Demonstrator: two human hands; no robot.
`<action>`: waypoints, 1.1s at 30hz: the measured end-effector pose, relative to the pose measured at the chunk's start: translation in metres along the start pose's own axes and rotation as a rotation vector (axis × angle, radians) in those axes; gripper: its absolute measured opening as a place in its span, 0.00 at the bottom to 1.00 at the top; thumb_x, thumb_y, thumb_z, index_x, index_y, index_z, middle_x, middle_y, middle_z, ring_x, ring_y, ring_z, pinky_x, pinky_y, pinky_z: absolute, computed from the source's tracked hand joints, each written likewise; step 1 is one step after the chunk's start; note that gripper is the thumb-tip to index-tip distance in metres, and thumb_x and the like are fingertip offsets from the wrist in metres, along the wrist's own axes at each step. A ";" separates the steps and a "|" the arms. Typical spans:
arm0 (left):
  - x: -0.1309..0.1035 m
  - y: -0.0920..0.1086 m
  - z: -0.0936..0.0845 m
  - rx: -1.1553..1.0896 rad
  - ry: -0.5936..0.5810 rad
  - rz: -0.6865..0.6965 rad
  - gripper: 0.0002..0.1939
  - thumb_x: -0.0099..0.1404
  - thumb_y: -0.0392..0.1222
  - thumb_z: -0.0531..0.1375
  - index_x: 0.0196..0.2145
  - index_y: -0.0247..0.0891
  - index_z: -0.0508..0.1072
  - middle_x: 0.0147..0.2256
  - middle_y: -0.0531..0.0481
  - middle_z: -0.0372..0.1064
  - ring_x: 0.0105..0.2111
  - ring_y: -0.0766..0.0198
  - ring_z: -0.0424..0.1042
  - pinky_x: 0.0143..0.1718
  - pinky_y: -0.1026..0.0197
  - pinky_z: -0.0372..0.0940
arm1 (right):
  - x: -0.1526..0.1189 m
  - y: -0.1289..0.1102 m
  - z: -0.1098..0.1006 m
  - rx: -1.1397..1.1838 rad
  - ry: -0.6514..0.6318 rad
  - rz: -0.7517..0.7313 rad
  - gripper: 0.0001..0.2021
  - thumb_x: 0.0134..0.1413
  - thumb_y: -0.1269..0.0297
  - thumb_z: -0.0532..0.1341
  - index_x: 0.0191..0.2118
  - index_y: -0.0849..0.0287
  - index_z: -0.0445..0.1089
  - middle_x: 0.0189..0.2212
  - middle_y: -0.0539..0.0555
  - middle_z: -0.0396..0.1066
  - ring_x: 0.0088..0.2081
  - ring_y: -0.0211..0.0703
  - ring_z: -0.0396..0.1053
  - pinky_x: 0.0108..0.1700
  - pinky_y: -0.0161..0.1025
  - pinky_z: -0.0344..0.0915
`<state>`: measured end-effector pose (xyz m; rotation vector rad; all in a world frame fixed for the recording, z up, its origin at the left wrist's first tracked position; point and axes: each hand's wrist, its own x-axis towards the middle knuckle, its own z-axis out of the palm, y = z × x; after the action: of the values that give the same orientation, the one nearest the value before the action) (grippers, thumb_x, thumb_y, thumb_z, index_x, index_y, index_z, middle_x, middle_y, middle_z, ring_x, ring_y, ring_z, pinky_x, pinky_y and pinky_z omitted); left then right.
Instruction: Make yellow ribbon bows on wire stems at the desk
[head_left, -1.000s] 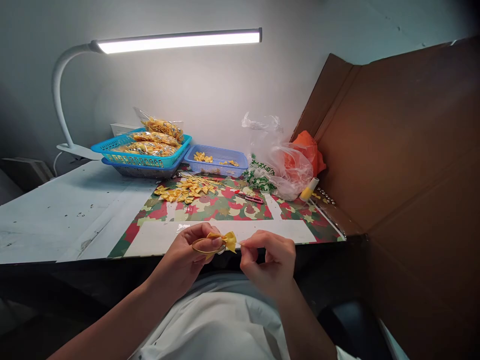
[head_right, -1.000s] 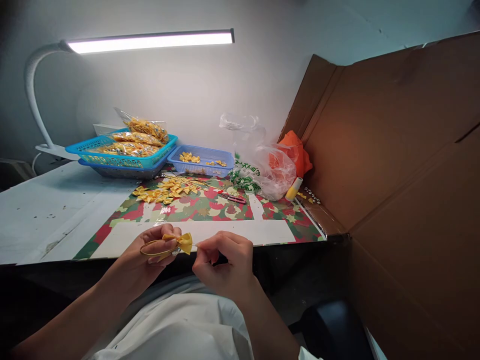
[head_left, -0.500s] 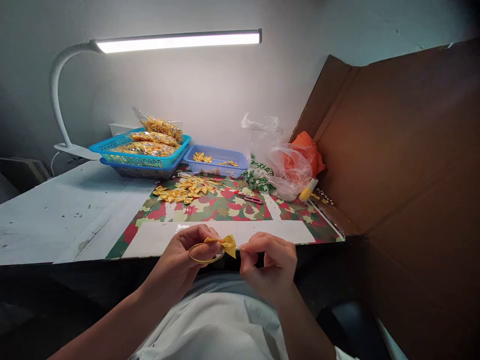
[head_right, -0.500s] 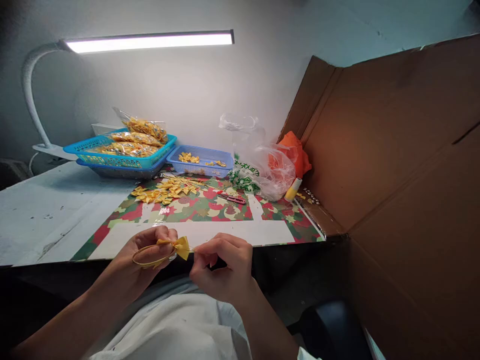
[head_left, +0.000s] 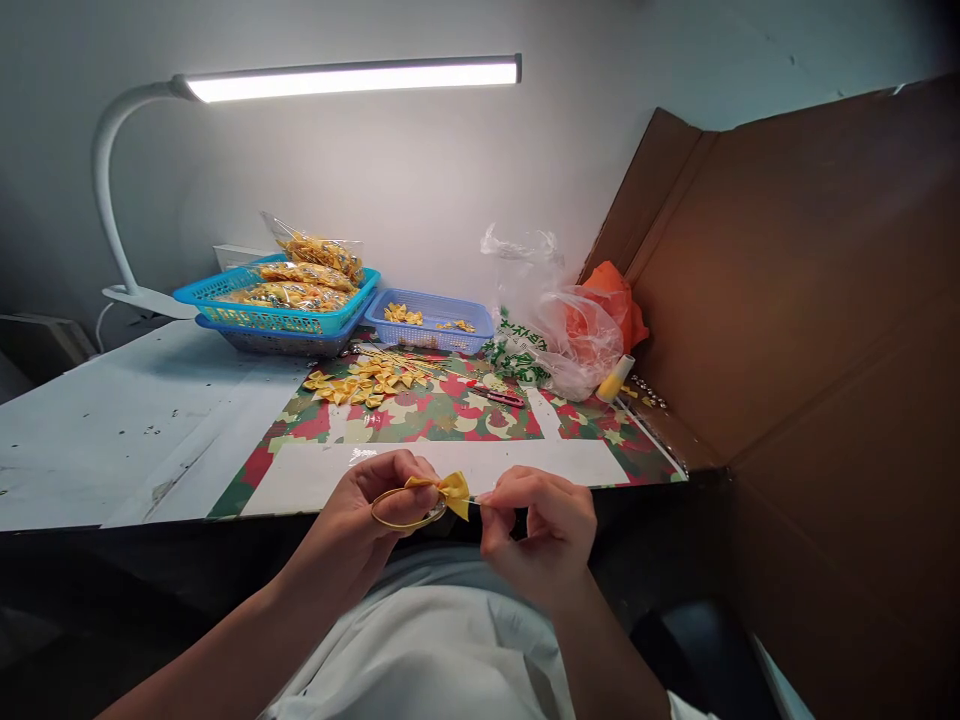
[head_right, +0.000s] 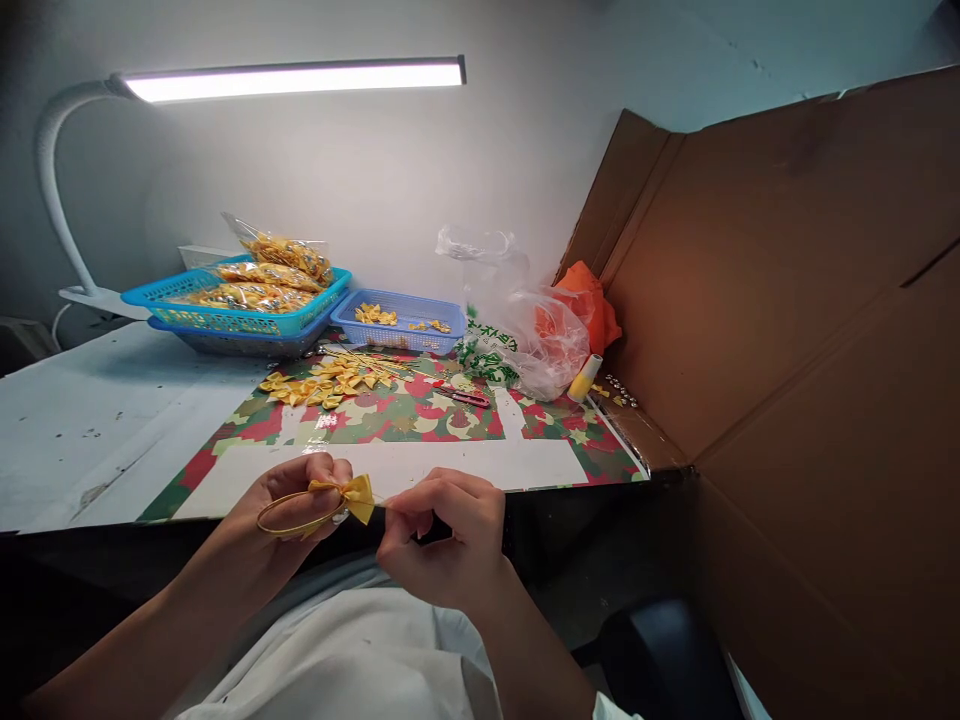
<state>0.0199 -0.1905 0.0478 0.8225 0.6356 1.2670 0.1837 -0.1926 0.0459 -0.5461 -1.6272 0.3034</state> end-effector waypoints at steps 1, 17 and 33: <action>0.000 0.000 0.000 -0.001 -0.002 -0.001 0.15 0.44 0.39 0.74 0.19 0.35 0.70 0.21 0.56 0.63 0.19 0.75 0.56 0.18 0.72 0.52 | 0.000 0.000 0.000 -0.002 0.001 0.000 0.09 0.43 0.79 0.58 0.26 0.56 0.66 0.17 0.45 0.63 0.18 0.31 0.59 0.21 0.30 0.58; 0.002 0.000 -0.002 -0.014 -0.010 -0.076 0.15 0.44 0.39 0.74 0.19 0.34 0.70 0.22 0.56 0.65 0.15 0.80 0.48 0.16 0.73 0.50 | -0.002 0.002 -0.003 0.011 -0.032 0.041 0.10 0.44 0.79 0.58 0.29 0.56 0.68 0.18 0.45 0.63 0.19 0.31 0.59 0.22 0.31 0.59; 0.003 0.000 -0.001 0.024 0.076 -0.106 0.16 0.42 0.41 0.73 0.18 0.33 0.69 0.18 0.57 0.60 0.15 0.80 0.44 0.15 0.72 0.45 | -0.002 0.001 0.001 -0.030 0.014 0.067 0.08 0.45 0.78 0.58 0.27 0.57 0.68 0.16 0.44 0.63 0.18 0.31 0.59 0.21 0.30 0.59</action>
<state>0.0199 -0.1870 0.0475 0.7530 0.7471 1.2002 0.1827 -0.1926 0.0435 -0.6257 -1.6045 0.3246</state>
